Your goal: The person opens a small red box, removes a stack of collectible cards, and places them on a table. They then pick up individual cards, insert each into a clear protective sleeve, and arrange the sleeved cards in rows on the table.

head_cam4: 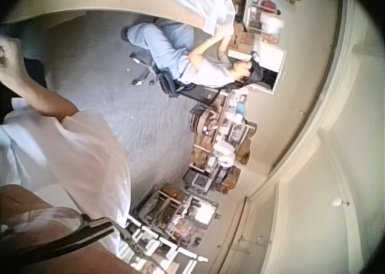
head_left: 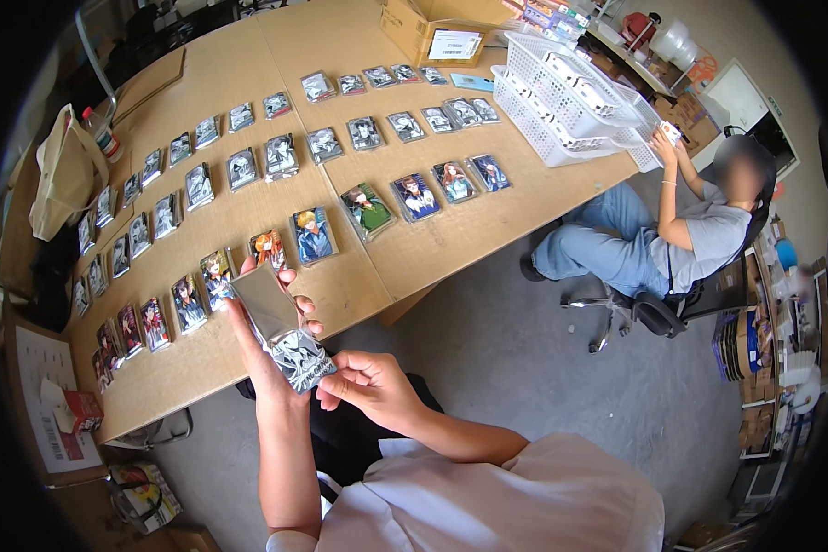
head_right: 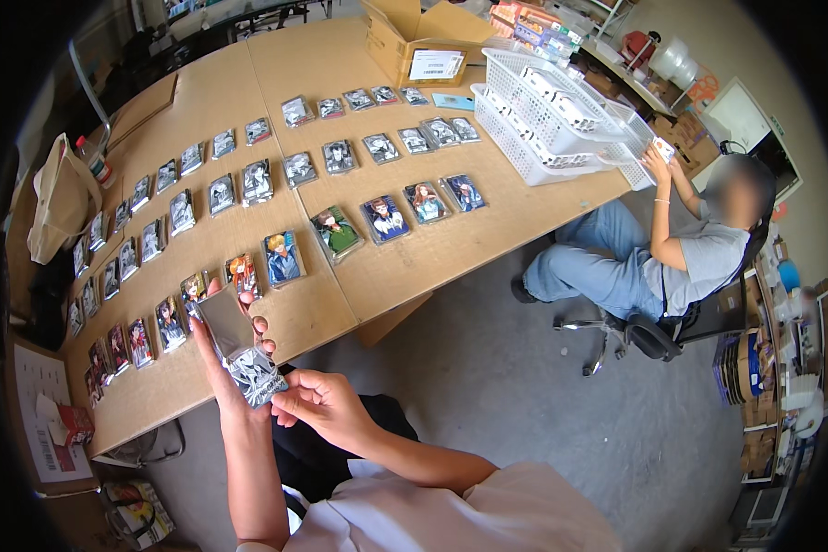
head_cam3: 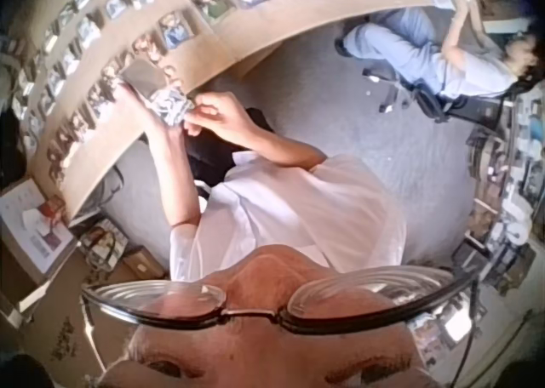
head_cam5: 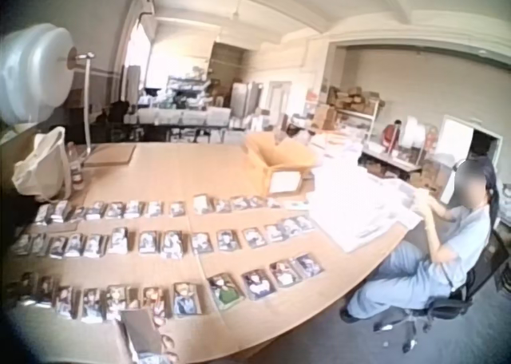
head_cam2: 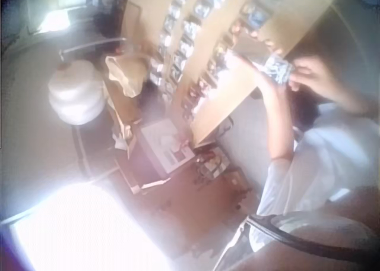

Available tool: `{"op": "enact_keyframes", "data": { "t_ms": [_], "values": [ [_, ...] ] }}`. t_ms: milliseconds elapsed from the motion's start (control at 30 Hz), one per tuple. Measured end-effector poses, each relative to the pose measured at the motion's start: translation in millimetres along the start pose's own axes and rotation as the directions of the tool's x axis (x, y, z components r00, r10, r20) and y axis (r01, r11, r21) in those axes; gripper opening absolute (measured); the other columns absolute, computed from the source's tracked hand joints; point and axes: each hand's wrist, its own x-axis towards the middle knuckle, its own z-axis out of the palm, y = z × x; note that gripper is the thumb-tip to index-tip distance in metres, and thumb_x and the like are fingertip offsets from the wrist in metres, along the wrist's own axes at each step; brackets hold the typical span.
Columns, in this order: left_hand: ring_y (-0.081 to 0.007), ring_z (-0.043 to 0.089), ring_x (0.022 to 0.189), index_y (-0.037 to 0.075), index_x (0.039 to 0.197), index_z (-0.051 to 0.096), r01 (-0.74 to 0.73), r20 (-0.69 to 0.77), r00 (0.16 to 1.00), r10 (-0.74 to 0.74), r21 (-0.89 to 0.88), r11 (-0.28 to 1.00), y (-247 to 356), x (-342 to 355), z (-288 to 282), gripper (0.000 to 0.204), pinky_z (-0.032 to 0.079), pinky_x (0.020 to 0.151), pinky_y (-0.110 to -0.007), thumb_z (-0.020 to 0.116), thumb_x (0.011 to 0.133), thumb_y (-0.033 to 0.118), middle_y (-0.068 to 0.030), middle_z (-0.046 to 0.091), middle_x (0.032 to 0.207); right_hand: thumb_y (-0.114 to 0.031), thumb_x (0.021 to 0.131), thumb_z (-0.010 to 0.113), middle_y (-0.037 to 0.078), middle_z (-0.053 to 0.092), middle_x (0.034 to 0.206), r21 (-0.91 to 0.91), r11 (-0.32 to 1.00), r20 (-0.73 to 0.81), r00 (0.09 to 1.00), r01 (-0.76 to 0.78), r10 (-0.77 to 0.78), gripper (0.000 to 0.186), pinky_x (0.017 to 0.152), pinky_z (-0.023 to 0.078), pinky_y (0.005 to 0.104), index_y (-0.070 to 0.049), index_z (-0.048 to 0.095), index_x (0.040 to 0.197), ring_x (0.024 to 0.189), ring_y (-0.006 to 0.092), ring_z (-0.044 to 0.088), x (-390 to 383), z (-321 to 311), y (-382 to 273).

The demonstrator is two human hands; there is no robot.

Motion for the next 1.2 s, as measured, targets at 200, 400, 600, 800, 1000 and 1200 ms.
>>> {"op": "enact_keyframes", "data": {
  "t_ms": [200, 400, 600, 800, 1000, 1200],
  "values": [
    [-0.0195, 0.069, 0.085, 0.017, 0.164, 0.038, 0.013, 0.026, 1.0, -0.012, -0.046, 0.999, -5.3, 1.6, -1.2, 0.071, 0.066, 0.058, -0.031, 0.05, 0.11, 0.06, -0.0145, 0.063, 0.128, -0.01, 0.107, 0.068, 0.008, 0.074, 0.091, 0.049, 0.999, 0.019, 1.0, -0.009, 0.008, 0.014, 0.079, 0.06, 0.0291, 0.004, 0.069, 0.11, 0.084, 0.0138, 0.072, -5.1, -5.6, -6.9],
    [-0.0234, 0.069, 0.087, 0.019, 0.16, 0.04, 0.09, 0.106, 0.991, -0.08, -0.097, 0.991, 0.6, -2.0, 11.8, 0.071, 0.066, 0.063, -0.036, 0.051, 0.107, 0.065, -0.013, 0.061, 0.127, -0.01, 0.106, 0.07, 0.01, 0.076, 0.092, 0.035, 0.997, -0.046, 0.997, 0.066, -0.065, 0.017, 0.077, 0.061, 0.0289, 0.006, 0.07, 0.112, 0.081, 0.0141, 0.073, -9.8, -9.5, 2.6],
    [-0.024, 0.07, 0.087, 0.02, 0.16, 0.039, 0.101, 0.114, 0.989, -0.09, -0.091, 0.991, -0.9, -6.8, 12.9, 0.07, 0.066, 0.061, -0.037, 0.048, 0.108, 0.066, -0.0124, 0.061, 0.125, -0.012, 0.108, 0.068, 0.009, 0.074, 0.09, 0.03, 0.996, 0.006, 0.997, 0.081, -0.081, 0.017, 0.074, 0.059, 0.0288, 0.005, 0.068, 0.105, 0.078, 0.0132, 0.071, -10.6, -8.2, -2.0],
    [-0.0219, 0.07, 0.087, 0.021, 0.162, 0.039, 0.075, 0.099, 0.993, -0.07, -0.053, 0.996, 1.7, -7.6, 10.2, 0.069, 0.066, 0.061, -0.037, 0.049, 0.109, 0.063, -0.0117, 0.06, 0.127, -0.008, 0.109, 0.064, 0.011, 0.074, 0.088, -0.005, 1.0, -0.018, 0.999, 0.03, -0.03, 0.016, 0.074, 0.059, 0.0305, 0.006, 0.067, 0.102, 0.078, 0.0149, 0.071, -11.5, -2.7, -8.1],
    [-0.0233, 0.072, 0.086, 0.02, 0.163, 0.037, 0.045, 0.109, 0.993, -0.045, -0.003, 0.999, 2.4, -6.0, 6.0, 0.073, 0.068, 0.064, -0.037, 0.043, 0.109, 0.068, -0.0133, 0.062, 0.125, -0.012, 0.109, 0.066, 0.008, 0.073, 0.087, -0.023, 1.0, 0.02, 1.0, 0.02, -0.02, 0.017, 0.076, 0.055, 0.0275, 0.004, 0.068, 0.103, 0.079, 0.0128, 0.069, -13.9, -3.7, -11.0],
    [-0.0244, 0.073, 0.086, 0.019, 0.162, 0.037, 0.036, 0.127, 0.991, -0.031, -0.04, 0.999, 0.2, -8.3, 9.3, 0.072, 0.068, 0.064, -0.039, 0.044, 0.109, 0.067, -0.0145, 0.062, 0.126, -0.015, 0.108, 0.068, 0.006, 0.073, 0.087, 0.09, 0.995, 0.028, 0.999, 0.035, -0.037, 0.02, 0.071, 0.056, 0.0261, 0.005, 0.07, 0.107, 0.076, 0.0104, 0.069, -16.9, -5.8, -5.2]
  ]
}}
